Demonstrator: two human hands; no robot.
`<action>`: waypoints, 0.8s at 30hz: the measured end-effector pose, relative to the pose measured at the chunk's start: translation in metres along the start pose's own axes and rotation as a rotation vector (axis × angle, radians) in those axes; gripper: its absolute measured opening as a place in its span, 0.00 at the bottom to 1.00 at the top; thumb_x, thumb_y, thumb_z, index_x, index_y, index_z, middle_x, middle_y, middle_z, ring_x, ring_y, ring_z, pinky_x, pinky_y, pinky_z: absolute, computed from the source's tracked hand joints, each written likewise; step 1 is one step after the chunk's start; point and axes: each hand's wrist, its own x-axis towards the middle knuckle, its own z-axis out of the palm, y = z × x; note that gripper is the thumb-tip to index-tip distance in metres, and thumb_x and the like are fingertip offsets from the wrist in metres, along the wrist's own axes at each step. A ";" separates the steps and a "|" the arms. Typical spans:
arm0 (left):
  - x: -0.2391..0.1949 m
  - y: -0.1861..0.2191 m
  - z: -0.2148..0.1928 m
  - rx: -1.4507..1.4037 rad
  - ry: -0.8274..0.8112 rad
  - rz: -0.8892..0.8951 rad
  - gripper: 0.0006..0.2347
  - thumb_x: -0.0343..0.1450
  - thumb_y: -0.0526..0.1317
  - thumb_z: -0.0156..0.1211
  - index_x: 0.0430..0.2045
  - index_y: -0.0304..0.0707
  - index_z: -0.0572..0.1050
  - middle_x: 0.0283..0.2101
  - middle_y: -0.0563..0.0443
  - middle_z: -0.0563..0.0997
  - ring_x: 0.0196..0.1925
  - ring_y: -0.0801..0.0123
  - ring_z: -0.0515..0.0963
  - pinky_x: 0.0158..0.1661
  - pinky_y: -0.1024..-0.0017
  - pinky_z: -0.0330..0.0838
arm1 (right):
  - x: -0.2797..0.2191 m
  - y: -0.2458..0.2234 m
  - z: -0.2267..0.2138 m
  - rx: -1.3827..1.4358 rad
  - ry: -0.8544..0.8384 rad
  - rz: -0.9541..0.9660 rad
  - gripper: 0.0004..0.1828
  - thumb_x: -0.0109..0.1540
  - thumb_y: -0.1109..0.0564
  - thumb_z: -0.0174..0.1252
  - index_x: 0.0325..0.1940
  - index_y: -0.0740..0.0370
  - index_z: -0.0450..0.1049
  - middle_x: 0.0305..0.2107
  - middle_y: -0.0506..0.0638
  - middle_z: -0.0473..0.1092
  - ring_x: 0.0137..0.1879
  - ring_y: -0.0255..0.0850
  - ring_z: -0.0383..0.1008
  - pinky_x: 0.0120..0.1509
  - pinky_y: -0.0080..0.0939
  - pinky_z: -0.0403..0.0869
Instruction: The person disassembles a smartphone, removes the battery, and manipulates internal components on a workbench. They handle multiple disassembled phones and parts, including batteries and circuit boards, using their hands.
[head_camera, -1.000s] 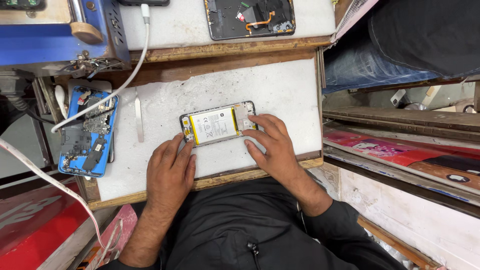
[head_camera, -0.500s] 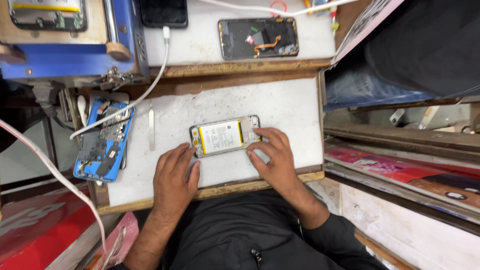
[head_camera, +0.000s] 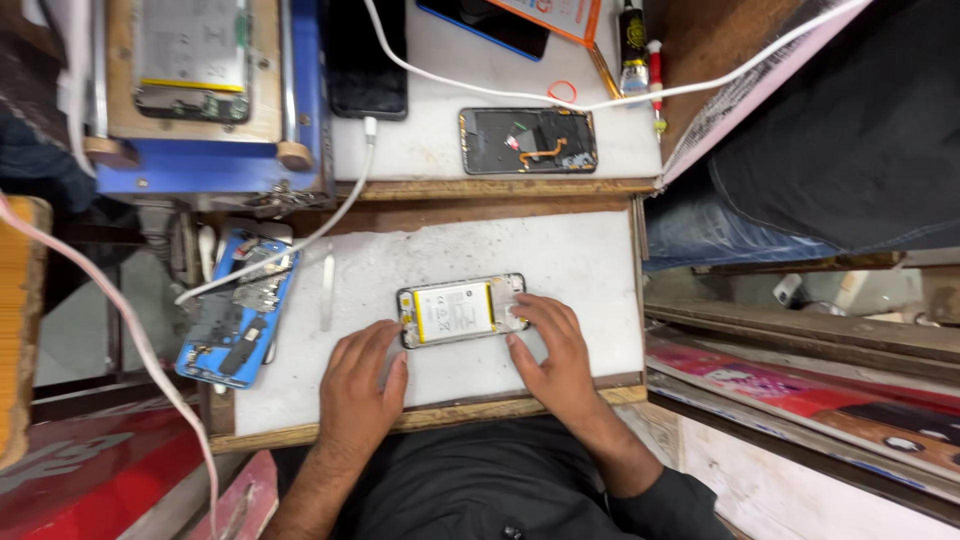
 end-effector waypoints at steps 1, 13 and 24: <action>-0.001 0.002 -0.003 -0.029 0.012 -0.027 0.16 0.67 0.32 0.63 0.50 0.31 0.76 0.52 0.38 0.80 0.54 0.48 0.79 0.54 0.59 0.74 | 0.000 0.000 -0.002 -0.018 0.004 -0.010 0.18 0.60 0.62 0.64 0.55 0.64 0.76 0.57 0.57 0.72 0.65 0.55 0.69 0.68 0.51 0.69; 0.010 -0.031 -0.106 0.574 0.119 -0.209 0.30 0.63 0.42 0.72 0.59 0.28 0.70 0.60 0.27 0.71 0.61 0.36 0.69 0.60 0.47 0.66 | 0.005 0.013 -0.005 -0.074 0.002 -0.071 0.16 0.59 0.61 0.63 0.52 0.62 0.78 0.58 0.58 0.72 0.63 0.54 0.72 0.66 0.49 0.71; -0.004 -0.041 -0.078 0.614 0.141 -0.243 0.37 0.62 0.45 0.75 0.66 0.32 0.65 0.58 0.30 0.72 0.59 0.40 0.69 0.59 0.46 0.67 | 0.001 0.015 -0.004 -0.032 0.004 -0.028 0.15 0.60 0.62 0.63 0.51 0.61 0.78 0.59 0.57 0.72 0.63 0.52 0.73 0.65 0.47 0.72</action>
